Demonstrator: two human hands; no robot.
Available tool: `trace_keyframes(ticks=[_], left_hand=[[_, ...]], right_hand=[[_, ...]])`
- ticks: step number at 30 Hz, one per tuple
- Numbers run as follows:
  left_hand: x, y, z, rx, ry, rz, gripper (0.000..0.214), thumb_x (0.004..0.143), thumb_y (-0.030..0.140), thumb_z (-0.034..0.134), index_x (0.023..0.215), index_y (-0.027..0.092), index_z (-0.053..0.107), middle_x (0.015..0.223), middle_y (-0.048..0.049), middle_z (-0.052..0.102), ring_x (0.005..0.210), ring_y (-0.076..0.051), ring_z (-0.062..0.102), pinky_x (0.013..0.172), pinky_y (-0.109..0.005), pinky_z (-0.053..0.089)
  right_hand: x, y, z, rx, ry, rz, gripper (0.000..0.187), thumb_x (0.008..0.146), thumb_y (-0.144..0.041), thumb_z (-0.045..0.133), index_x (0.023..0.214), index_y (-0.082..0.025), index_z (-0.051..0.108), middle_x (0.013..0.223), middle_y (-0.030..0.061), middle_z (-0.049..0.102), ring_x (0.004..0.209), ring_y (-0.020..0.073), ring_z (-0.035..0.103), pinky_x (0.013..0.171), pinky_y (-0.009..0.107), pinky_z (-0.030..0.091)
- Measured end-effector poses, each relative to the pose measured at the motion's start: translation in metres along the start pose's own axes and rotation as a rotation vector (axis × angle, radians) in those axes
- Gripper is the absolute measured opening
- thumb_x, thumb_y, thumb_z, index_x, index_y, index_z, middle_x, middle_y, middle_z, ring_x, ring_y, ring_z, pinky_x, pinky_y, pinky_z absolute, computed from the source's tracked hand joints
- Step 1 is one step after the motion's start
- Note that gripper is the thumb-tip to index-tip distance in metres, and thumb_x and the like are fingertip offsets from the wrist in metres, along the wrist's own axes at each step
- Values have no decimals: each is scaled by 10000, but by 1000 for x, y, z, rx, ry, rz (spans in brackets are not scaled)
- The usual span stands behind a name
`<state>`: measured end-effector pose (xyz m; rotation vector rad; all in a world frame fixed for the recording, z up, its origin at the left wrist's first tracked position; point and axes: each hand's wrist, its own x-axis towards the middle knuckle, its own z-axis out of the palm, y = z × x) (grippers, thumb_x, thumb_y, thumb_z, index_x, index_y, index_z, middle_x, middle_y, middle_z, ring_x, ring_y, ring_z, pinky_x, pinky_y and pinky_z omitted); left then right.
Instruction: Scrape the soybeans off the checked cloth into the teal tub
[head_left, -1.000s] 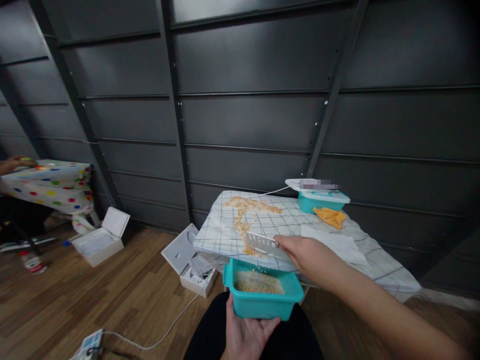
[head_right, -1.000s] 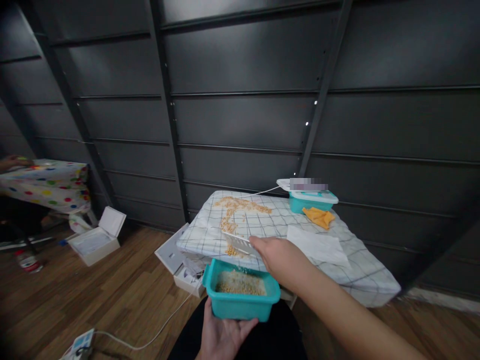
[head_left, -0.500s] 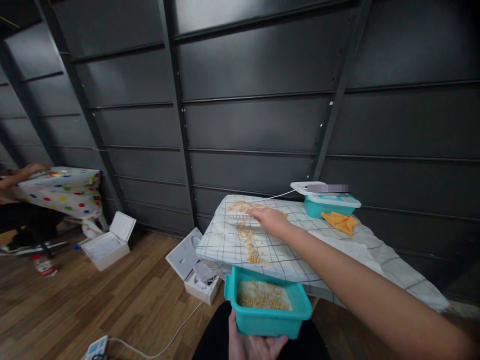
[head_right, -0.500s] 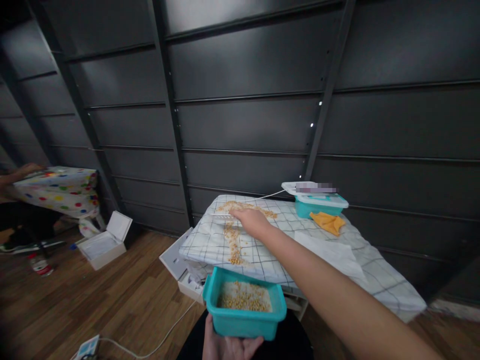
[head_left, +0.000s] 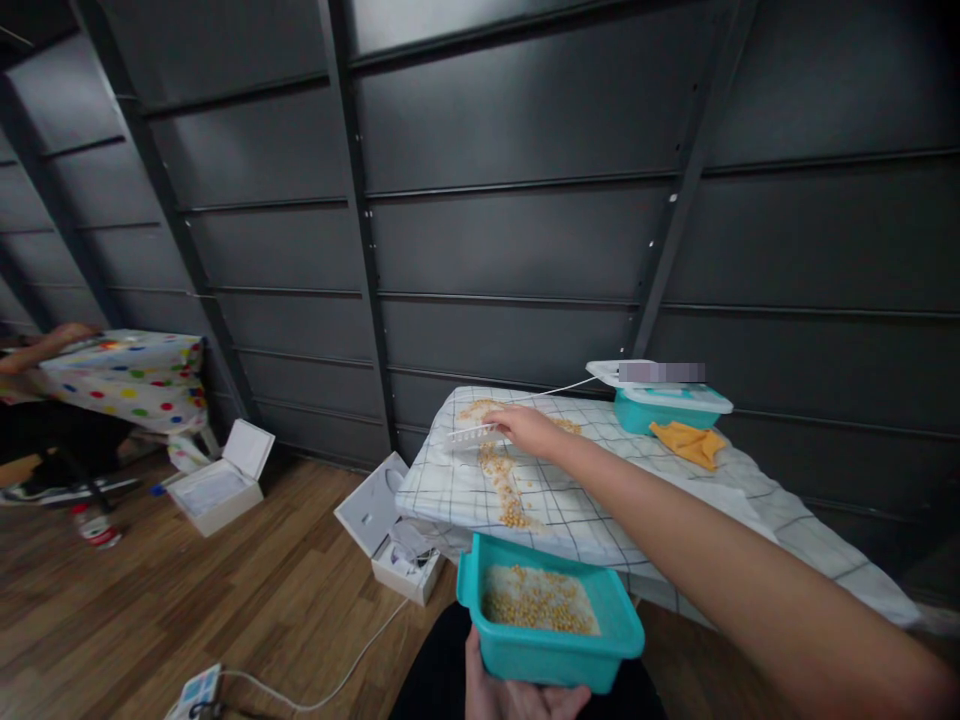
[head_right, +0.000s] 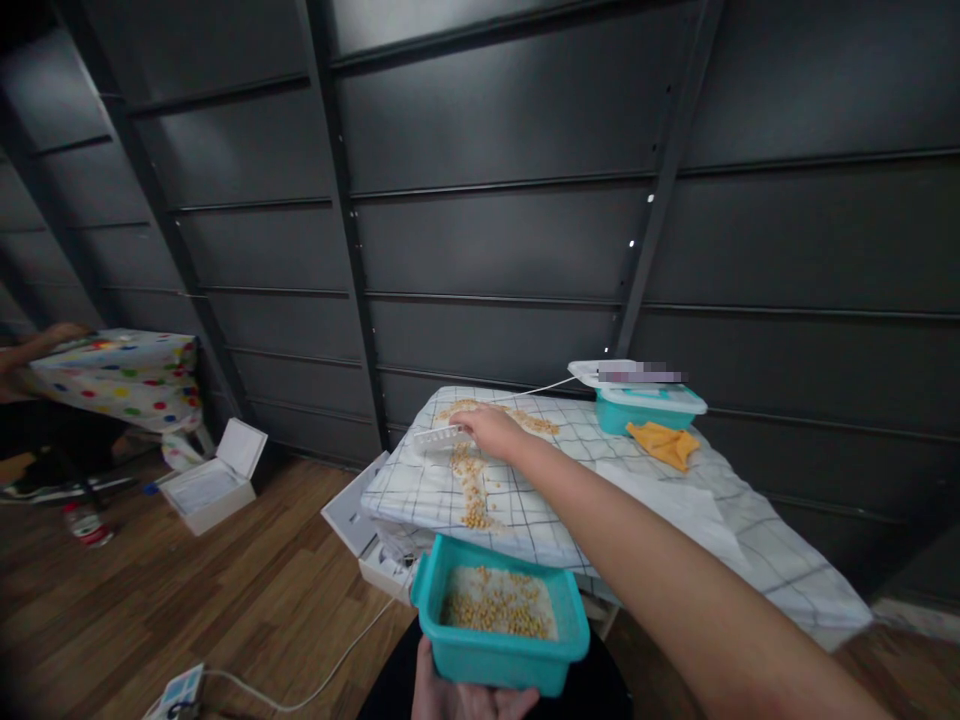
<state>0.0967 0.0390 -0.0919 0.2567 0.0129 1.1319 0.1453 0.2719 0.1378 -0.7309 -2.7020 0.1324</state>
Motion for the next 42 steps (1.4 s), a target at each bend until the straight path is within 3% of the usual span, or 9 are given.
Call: trace_keyframes(ticks=[5, 15, 22, 34, 42], left_hand=[[0, 0, 6, -12, -9, 20, 849, 573, 804, 505, 1162, 204, 629, 1303, -117, 583, 1217, -387, 486, 1073, -526, 188], [-1, 4, 8, 7, -27, -23, 865, 553, 765, 565, 1199, 191, 599, 1301, -123, 581, 1234, -375, 469, 1082, -506, 189], [-3, 2, 6, -32, 74, 17, 902, 554, 771, 559, 1220, 163, 565, 1323, -149, 556, 1264, -392, 428, 1072, -508, 217], [-6, 3, 1, -92, 173, 76, 993, 618, 760, 525, 1394, 161, 367, 1324, -159, 552, 1241, -397, 451, 1058, -512, 249], [-3, -3, -1, -65, 110, 21, 931, 608, 772, 518, 1325, 180, 480, 1314, -127, 573, 1243, -389, 459, 1077, -514, 226]], right_hand=[[2, 8, 5, 25, -83, -25, 389, 791, -52, 443, 1067, -213, 663, 1058, 49, 692, 938, 196, 613, 805, 279, 432], [-17, 1, -9, 58, -150, -78, 397, 750, -12, 424, 1007, -190, 669, 1055, 53, 694, 968, 185, 611, 850, 293, 429], [-39, -1, -14, 65, -157, -86, 377, 747, -18, 418, 964, -200, 667, 953, 37, 703, 884, 176, 620, 801, 282, 433], [-69, 3, -22, 118, -152, -109, 364, 739, -19, 407, 926, -191, 667, 926, 41, 695, 882, 178, 619, 793, 287, 434], [-77, 5, -24, 172, -172, -126, 386, 670, 16, 398, 865, -180, 668, 872, 30, 684, 850, 165, 604, 796, 288, 434]])
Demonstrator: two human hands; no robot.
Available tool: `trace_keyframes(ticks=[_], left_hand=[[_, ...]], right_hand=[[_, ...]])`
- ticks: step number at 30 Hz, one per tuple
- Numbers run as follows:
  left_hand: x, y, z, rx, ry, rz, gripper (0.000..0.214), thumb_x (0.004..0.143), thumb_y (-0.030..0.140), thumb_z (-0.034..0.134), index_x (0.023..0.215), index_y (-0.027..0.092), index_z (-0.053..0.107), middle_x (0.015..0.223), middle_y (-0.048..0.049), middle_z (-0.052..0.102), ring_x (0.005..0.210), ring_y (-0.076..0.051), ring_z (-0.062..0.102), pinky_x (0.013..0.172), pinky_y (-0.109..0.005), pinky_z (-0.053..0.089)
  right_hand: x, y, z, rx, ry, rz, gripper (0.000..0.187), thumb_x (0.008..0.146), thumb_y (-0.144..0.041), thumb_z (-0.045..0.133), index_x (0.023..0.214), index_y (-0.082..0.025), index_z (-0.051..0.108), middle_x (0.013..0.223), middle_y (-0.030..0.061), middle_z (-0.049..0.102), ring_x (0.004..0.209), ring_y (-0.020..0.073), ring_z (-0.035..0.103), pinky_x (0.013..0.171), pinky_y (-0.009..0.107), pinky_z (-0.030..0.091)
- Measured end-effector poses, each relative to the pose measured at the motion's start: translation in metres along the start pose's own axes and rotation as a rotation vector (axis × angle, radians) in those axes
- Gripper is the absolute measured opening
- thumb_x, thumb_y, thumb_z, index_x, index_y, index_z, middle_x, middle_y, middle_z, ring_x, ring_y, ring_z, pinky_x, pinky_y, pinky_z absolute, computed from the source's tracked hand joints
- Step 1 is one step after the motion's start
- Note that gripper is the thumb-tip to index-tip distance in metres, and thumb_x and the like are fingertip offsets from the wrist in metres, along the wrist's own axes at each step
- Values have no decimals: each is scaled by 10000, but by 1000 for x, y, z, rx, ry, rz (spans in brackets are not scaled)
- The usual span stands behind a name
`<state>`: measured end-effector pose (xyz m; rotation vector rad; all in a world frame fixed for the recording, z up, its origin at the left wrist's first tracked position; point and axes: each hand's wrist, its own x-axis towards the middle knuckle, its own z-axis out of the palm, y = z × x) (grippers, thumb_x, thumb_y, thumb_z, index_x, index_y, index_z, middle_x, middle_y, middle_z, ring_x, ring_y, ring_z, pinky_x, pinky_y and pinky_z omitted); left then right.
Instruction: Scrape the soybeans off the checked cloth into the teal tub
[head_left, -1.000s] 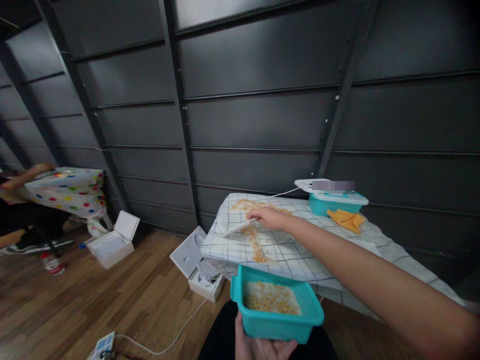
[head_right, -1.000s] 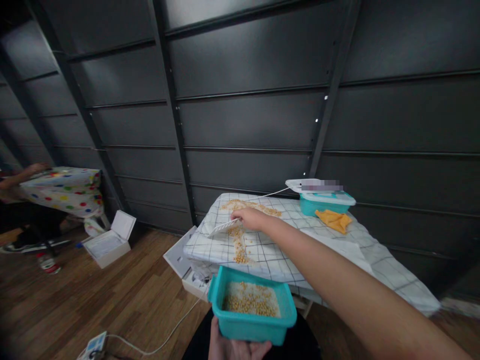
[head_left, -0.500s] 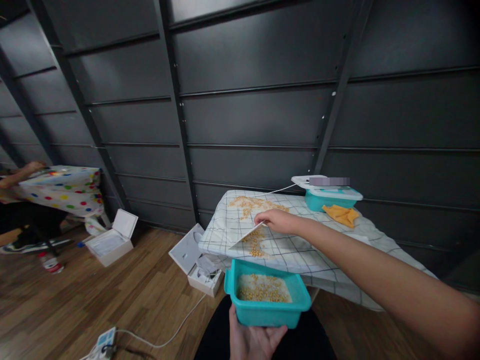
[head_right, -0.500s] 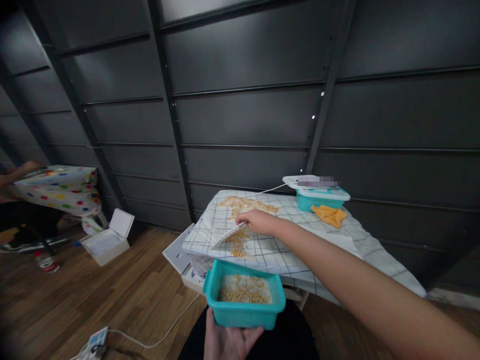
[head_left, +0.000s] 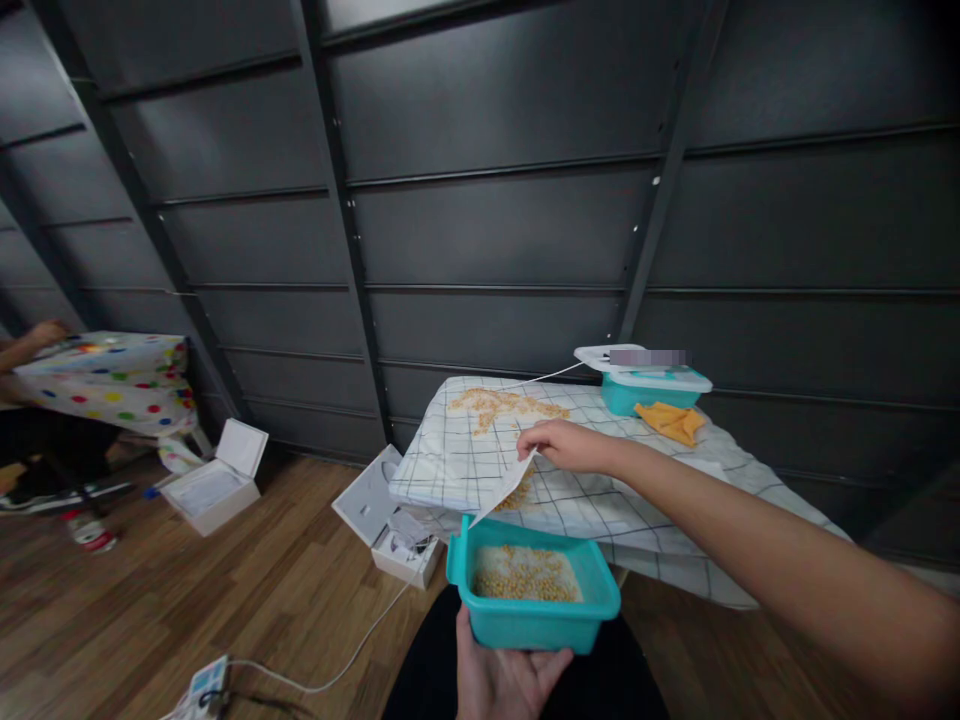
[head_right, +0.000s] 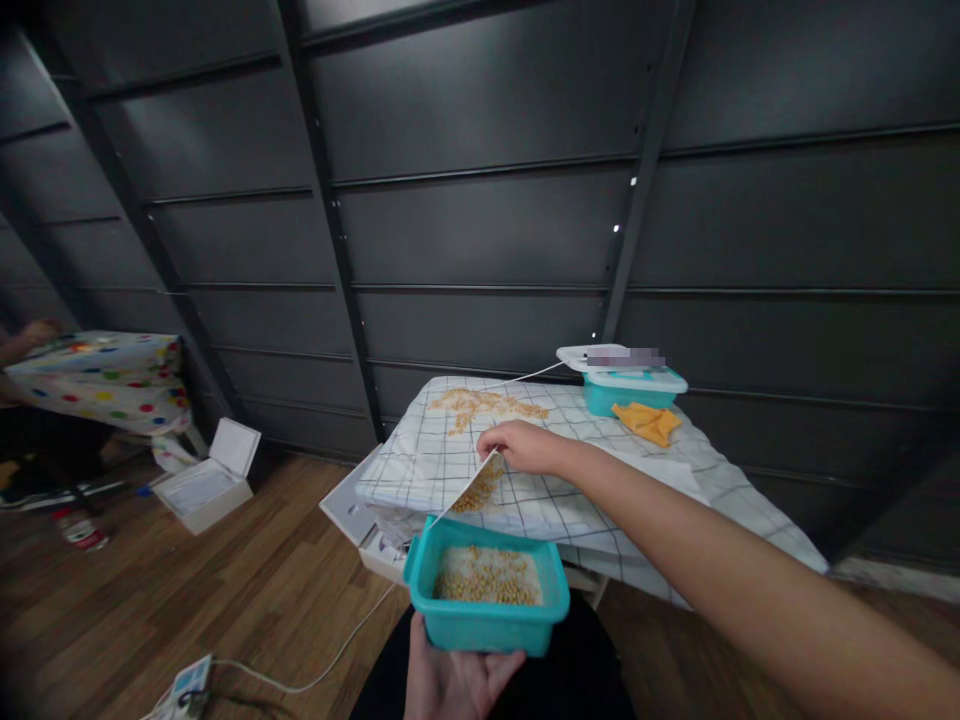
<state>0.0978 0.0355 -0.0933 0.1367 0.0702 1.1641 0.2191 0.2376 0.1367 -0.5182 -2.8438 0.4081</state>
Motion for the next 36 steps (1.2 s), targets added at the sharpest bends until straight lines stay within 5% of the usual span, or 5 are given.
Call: trace_keyframes(ticks=[11, 17, 21, 26, 36], left_hand=[[1, 7, 6, 97, -87, 42, 760, 715, 761, 419, 1179, 198, 630, 1310, -100, 579, 1206, -384, 500, 1088, -555, 182], [1, 9, 5, 131, -151, 22, 739, 724, 753, 414, 1202, 228, 617, 1348, -85, 546, 1251, -382, 456, 1103, -549, 141], [2, 10, 3, 134, -152, 10, 739, 733, 750, 402, 1226, 237, 601, 1346, -91, 547, 1242, -368, 472, 1108, -535, 133], [4, 10, -1, 142, -159, -15, 746, 725, 753, 411, 1241, 244, 587, 1341, -91, 552, 1246, -365, 469, 1107, -530, 135], [2, 10, 3, 93, -55, 32, 734, 730, 746, 425, 1196, 212, 617, 1287, -122, 595, 1193, -373, 517, 1090, -541, 179]], right_hand=[[-16, -1, -4, 45, 39, -22, 427, 640, 50, 378, 841, -179, 677, 853, 26, 686, 848, 148, 605, 810, 286, 445], [-23, 7, -11, 50, 284, 101, 353, 753, -9, 411, 887, -187, 685, 919, 31, 704, 901, 160, 628, 845, 296, 458], [-26, 20, -16, -178, 428, 323, 343, 808, -62, 445, 1030, -151, 691, 1060, 86, 699, 998, 207, 614, 912, 320, 433], [-28, 31, -8, -412, 422, 526, 422, 833, -52, 402, 1169, -123, 648, 1072, 126, 693, 996, 239, 603, 899, 326, 425], [-32, 19, 11, -388, 333, 513, 392, 871, -96, 410, 1186, -141, 639, 1051, 111, 701, 968, 216, 613, 858, 287, 427]])
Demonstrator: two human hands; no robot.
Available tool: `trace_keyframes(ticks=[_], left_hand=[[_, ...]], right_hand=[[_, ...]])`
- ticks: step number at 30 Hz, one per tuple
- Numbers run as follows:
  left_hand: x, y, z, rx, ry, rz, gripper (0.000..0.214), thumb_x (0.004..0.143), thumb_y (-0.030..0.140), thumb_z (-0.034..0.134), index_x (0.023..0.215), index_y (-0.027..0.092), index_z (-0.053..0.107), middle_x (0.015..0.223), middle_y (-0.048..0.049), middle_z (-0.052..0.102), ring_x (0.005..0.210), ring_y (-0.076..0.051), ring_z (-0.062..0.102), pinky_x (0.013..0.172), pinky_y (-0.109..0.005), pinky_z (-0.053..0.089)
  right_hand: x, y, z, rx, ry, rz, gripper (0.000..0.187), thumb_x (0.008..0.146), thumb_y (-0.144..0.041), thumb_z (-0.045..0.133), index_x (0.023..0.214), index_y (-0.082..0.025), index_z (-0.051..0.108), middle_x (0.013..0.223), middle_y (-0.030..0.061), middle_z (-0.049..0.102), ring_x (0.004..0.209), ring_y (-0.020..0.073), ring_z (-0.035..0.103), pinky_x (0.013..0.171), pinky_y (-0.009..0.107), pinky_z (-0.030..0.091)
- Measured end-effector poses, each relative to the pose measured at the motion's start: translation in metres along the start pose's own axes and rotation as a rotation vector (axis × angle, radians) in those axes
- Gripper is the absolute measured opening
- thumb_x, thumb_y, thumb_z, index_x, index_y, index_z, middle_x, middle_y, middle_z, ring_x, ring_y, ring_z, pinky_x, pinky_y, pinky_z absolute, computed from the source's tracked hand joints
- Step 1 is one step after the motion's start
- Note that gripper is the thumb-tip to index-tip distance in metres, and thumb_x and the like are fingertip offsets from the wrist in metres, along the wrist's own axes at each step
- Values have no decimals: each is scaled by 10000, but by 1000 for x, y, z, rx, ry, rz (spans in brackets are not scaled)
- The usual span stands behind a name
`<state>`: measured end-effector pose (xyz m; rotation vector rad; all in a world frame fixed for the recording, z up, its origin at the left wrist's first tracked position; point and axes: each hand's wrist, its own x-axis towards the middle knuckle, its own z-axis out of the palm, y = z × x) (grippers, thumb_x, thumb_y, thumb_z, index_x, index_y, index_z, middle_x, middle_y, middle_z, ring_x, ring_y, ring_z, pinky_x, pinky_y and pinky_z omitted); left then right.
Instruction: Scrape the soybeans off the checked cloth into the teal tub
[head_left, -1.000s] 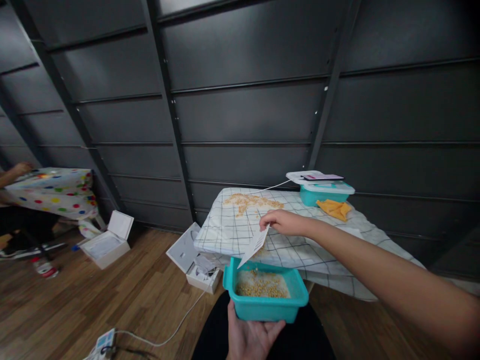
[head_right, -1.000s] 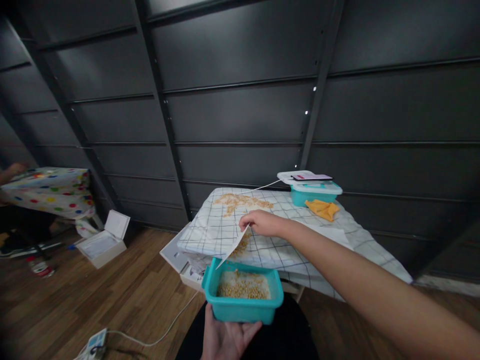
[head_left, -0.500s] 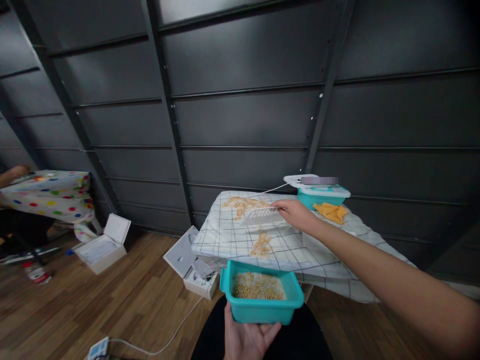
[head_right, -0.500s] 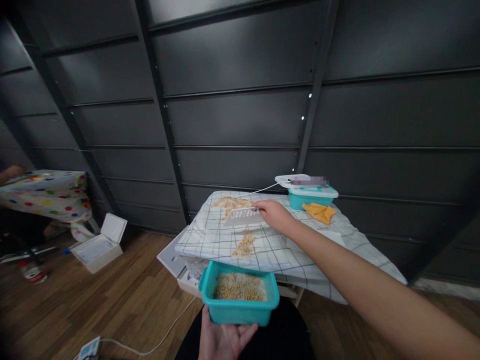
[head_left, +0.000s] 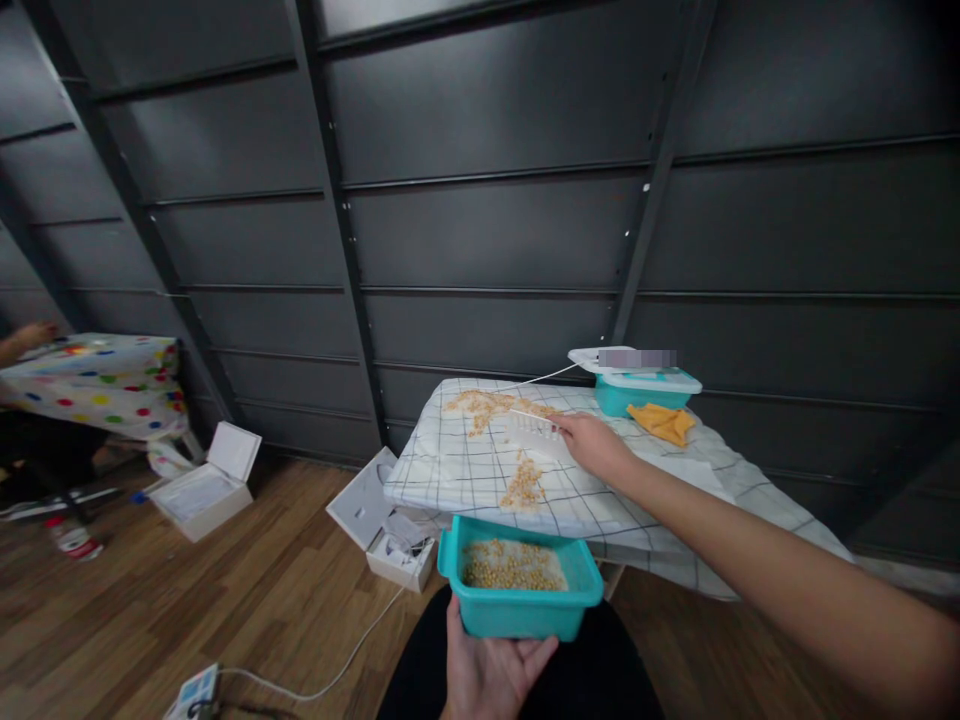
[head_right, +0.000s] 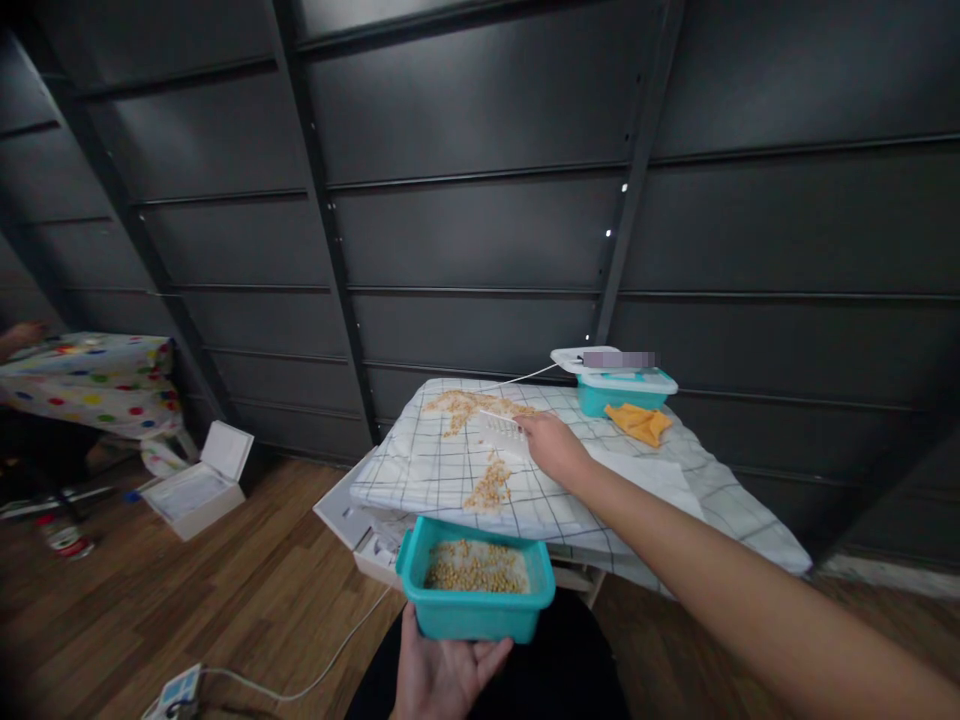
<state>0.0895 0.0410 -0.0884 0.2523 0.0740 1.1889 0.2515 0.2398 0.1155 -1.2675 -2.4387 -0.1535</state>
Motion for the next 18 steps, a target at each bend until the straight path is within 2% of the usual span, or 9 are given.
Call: trace_keyframes(ticks=[7, 14, 18], left_hand=[[-2, 0, 3, 0, 52, 2, 739, 744, 748, 397, 1196, 201, 606, 1285, -139, 593, 1178, -383, 526, 1074, -543, 207], [-5, 0, 5, 13, 38, -8, 767, 725, 762, 406, 1204, 199, 608, 1287, -135, 593, 1194, -388, 512, 1083, -542, 190], [-6, -1, 3, -2, 24, -9, 759, 719, 755, 426, 1199, 200, 618, 1291, -130, 590, 1215, -389, 493, 1091, -539, 182]], right_hand=[[-28, -27, -8, -6, 14, -60, 398, 872, -73, 386, 1187, -100, 627, 993, 124, 706, 929, 223, 593, 853, 300, 423], [-47, -48, -18, 6, 22, -86, 376, 867, -65, 386, 1132, -105, 650, 1010, 118, 705, 902, 232, 588, 829, 322, 434], [-57, -59, -19, -8, 66, -55, 383, 852, -46, 389, 1121, -115, 653, 1041, 117, 699, 910, 227, 597, 851, 324, 427]])
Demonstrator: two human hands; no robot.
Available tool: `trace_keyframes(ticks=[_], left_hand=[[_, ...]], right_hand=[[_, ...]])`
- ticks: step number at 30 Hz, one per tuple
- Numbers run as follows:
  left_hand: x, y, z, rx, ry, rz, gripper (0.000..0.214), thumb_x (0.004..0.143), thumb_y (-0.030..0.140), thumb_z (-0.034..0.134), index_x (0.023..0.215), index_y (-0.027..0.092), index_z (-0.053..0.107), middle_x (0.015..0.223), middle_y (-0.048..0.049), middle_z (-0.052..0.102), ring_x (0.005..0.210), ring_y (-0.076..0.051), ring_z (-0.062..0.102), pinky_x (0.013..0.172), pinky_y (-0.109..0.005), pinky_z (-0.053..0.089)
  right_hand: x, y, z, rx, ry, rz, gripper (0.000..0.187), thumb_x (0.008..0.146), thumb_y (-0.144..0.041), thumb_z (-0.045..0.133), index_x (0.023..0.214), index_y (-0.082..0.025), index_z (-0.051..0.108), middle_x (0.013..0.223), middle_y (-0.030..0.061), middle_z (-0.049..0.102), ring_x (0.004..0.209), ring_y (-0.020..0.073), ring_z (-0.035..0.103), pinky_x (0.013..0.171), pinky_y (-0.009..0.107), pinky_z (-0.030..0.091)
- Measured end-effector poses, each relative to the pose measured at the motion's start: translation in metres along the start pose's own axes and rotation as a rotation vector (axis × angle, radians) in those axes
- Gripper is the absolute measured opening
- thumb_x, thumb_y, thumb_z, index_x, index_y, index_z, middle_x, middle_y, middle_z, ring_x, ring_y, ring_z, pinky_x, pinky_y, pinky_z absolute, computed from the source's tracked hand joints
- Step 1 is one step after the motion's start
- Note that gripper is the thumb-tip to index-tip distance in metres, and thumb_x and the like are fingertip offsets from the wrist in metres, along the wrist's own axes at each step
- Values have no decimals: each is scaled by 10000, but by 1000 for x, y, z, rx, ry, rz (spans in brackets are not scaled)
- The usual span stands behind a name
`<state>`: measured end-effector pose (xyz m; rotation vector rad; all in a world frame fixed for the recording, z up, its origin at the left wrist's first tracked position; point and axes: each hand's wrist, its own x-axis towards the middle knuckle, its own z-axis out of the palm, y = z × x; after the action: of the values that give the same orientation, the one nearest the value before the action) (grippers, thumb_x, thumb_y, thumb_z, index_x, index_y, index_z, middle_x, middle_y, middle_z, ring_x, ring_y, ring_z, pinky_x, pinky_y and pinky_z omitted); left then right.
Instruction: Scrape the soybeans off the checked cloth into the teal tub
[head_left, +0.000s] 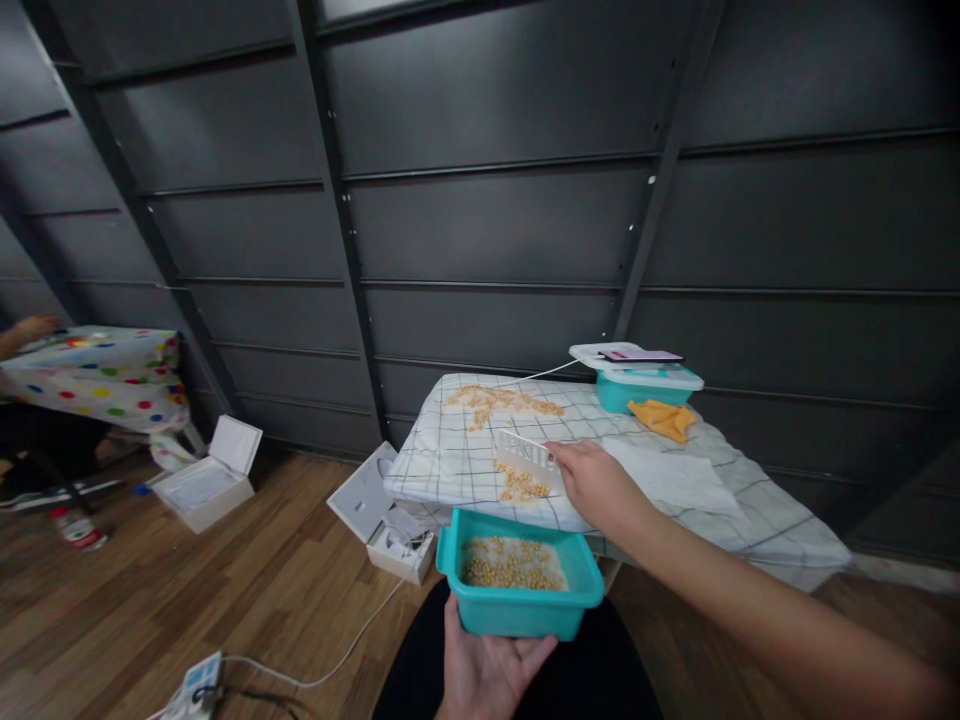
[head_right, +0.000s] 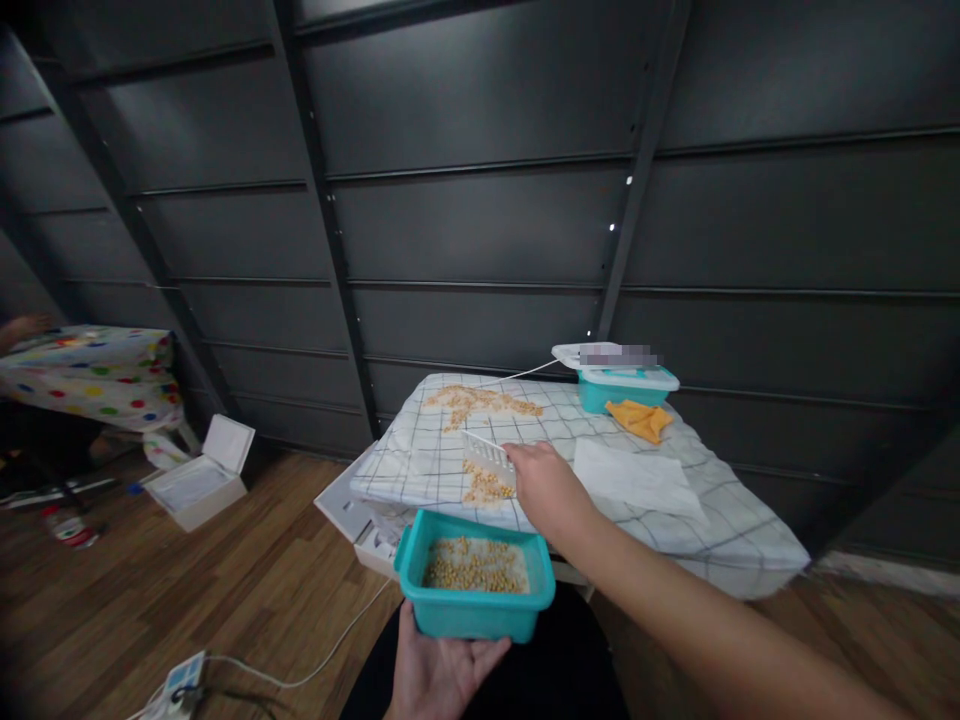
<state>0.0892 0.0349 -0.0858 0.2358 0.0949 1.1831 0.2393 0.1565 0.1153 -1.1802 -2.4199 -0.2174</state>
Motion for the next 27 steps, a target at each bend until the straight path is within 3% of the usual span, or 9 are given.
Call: trace_keyframes(ticks=[10, 20, 24, 27], left_hand=[[2, 0, 7, -25, 49, 16, 809, 670, 763, 472, 1180, 152, 617, 1266, -146, 606, 1141, -383, 553, 1072, -523, 226], [5, 2, -2, 16, 19, 37, 771, 713, 756, 438, 1220, 194, 581, 1292, -145, 587, 1181, -389, 522, 1073, -544, 216], [5, 3, -2, 22, 22, 36, 749, 742, 741, 404, 1232, 201, 571, 1298, -133, 584, 1183, -372, 525, 1071, -537, 225], [5, 2, -1, -5, 46, 22, 795, 714, 755, 427, 1246, 180, 559, 1290, -149, 587, 1169, -375, 533, 1063, -528, 237]], right_hand=[[-13, -25, 0, -56, 49, 69, 386, 809, -16, 396, 1074, -116, 658, 982, 117, 707, 830, 226, 610, 803, 323, 449], [-30, -25, -10, -6, 162, 117, 389, 815, -71, 380, 1082, -145, 653, 959, 123, 710, 832, 251, 626, 803, 375, 472], [-15, -15, -14, 2, 215, 122, 397, 827, -77, 378, 1108, -153, 647, 959, 116, 708, 862, 261, 613, 828, 394, 460], [11, -7, -3, 41, 197, 52, 398, 851, -71, 365, 1130, -142, 640, 1020, 103, 700, 914, 242, 604, 885, 377, 440]])
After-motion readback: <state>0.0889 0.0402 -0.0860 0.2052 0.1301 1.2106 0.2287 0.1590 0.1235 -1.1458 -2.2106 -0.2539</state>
